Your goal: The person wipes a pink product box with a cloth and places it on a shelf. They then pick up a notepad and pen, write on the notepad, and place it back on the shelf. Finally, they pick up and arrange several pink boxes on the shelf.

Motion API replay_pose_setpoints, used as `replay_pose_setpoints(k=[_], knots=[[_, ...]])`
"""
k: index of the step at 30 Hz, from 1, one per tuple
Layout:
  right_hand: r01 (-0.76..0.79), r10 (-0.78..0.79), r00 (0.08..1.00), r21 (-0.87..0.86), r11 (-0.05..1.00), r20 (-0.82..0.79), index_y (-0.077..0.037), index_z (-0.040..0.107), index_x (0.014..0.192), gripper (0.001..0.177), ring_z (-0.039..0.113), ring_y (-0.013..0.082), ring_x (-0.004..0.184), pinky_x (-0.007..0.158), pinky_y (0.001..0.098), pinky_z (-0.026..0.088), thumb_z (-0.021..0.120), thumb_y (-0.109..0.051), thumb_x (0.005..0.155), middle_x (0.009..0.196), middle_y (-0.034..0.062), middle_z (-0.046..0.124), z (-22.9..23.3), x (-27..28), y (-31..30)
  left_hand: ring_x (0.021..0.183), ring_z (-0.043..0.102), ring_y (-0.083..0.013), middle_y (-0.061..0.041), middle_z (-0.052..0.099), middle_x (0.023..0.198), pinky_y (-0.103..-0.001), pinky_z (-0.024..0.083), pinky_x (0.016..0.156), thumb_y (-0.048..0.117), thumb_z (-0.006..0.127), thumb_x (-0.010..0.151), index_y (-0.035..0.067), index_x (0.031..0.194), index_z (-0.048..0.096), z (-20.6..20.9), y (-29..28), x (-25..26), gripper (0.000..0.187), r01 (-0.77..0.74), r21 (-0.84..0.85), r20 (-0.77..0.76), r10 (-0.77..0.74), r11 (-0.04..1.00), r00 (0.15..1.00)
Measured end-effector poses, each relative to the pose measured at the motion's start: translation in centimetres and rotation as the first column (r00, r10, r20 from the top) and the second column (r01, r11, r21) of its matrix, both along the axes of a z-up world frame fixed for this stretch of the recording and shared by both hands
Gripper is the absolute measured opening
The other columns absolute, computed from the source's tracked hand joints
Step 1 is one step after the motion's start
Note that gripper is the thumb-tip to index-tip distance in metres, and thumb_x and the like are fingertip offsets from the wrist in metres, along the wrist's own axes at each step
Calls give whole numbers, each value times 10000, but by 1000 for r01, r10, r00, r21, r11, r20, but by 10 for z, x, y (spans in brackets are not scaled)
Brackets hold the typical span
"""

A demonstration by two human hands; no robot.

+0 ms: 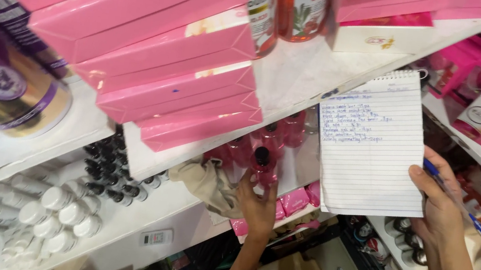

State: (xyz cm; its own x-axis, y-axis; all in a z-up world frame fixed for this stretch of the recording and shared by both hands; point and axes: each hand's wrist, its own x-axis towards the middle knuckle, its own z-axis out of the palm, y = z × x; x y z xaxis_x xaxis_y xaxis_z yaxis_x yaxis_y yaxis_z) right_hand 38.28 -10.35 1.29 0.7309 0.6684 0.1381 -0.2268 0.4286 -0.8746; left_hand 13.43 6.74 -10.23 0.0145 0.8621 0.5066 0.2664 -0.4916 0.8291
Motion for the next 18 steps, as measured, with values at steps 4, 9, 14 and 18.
replay_pose_setpoints(k=[4,9,14,18], knots=[[24,-28,997,-45,999,-73,-46,573,1432,466,650,185,1149,988,340,545,647,-49,971,1282,90,665,-10,7,-11,1028,593,-286,-152,622,1202,-410,553,786,155,846,796,2,1376,530,3,8,0,677,51,-110,-5,-52,993,999],[37,-49,991,-95,995,-124,-64,571,1437,484,648,197,1145,972,351,546,652,-70,960,1278,93,657,-10,11,-18,1031,589,-298,-158,634,1201,-419,527,829,154,860,797,0,1386,540,5,11,0,688,36,-46,-69,-39,998,997],[55,-71,991,-141,989,-114,-66,561,1440,489,655,212,1151,963,361,550,631,-89,956,1284,109,666,10,14,-12,1266,442,-394,-238,370,1470,-467,504,916,203,815,819,-21,1499,318,36,-15,-1,871,18,27,35,-18,999,999],[38,-55,994,-177,983,-95,-57,561,1431,484,665,222,1136,959,369,555,624,-82,952,1271,130,672,20,28,14,1390,355,-451,-261,294,1515,-527,420,1036,199,791,864,-26,1497,301,43,-40,8,832,19,119,-13,-18,993,1000]])
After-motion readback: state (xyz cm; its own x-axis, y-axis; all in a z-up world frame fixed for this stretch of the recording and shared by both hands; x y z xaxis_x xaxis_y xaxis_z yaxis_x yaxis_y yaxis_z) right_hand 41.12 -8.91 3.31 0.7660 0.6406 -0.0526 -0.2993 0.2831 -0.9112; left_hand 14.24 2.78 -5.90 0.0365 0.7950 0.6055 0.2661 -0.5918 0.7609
